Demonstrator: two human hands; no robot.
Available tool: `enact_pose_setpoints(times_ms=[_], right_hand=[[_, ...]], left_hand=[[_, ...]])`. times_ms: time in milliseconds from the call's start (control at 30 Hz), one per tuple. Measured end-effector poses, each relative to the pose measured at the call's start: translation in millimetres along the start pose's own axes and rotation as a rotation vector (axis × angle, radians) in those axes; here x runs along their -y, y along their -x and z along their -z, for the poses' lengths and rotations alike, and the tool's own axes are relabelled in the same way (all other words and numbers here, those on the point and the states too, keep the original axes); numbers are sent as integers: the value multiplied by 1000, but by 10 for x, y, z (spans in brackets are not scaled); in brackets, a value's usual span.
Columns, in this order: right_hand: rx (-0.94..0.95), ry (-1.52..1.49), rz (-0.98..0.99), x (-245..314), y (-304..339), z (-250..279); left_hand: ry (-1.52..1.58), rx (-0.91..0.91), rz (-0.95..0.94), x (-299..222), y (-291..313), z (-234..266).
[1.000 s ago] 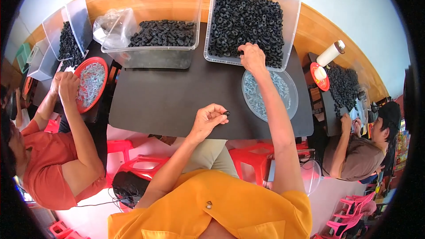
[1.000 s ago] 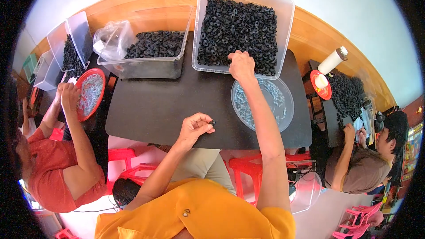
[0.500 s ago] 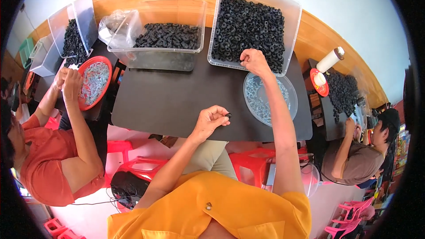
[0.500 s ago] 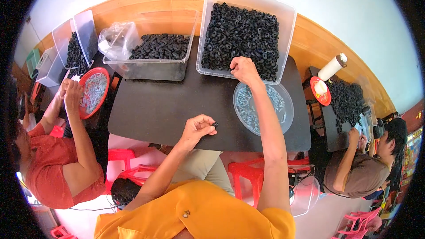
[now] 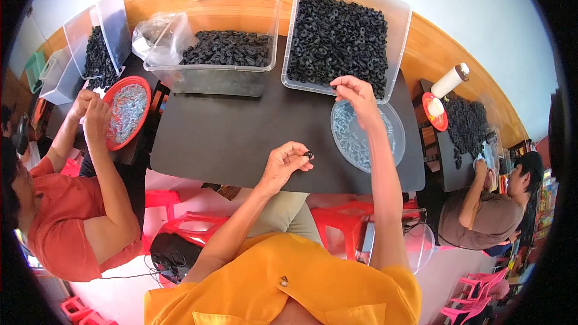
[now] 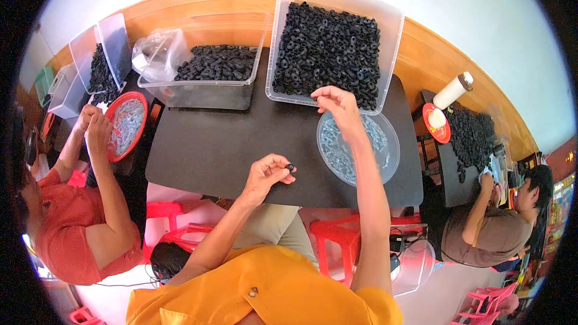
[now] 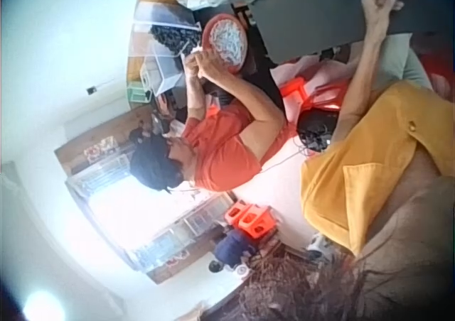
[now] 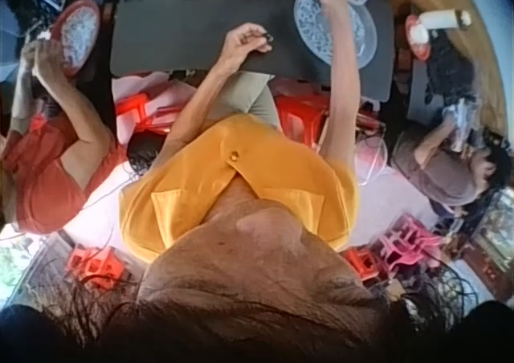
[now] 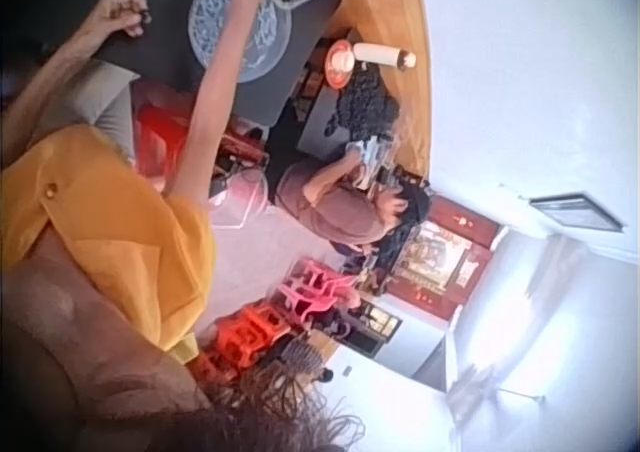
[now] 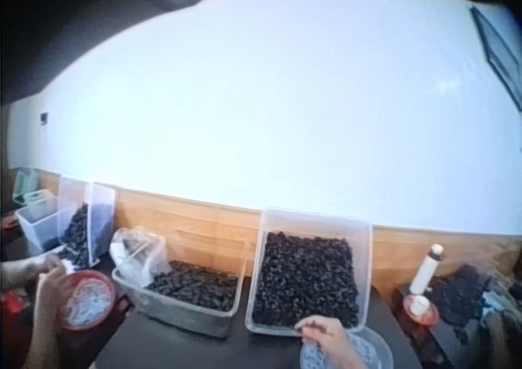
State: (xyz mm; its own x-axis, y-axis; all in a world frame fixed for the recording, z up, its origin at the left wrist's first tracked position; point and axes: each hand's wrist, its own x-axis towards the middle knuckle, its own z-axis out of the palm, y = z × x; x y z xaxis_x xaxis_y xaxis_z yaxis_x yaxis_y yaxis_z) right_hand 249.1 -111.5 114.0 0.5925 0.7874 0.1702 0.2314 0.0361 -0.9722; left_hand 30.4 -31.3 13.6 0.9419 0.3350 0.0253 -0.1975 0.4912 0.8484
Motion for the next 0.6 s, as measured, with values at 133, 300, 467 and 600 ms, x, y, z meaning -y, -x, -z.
enact_pose_setpoints(times_ms=[133, 300, 467, 600], right_hand=[[44, -118, -42, 130, 437, -172], [50, -112, -120, -24, 924, -390], [21, -209, -167, -222, 1150, -500], [13, -178, -132, -261, 1182, -568]], left_hand=[[-64, -8, -34, -10, 15, 9], [-82, -19, -24, -10, 4, 12], [-108, -9, 1, -19, 18, -4], [-111, -2, -29, 6, 26, 10]])
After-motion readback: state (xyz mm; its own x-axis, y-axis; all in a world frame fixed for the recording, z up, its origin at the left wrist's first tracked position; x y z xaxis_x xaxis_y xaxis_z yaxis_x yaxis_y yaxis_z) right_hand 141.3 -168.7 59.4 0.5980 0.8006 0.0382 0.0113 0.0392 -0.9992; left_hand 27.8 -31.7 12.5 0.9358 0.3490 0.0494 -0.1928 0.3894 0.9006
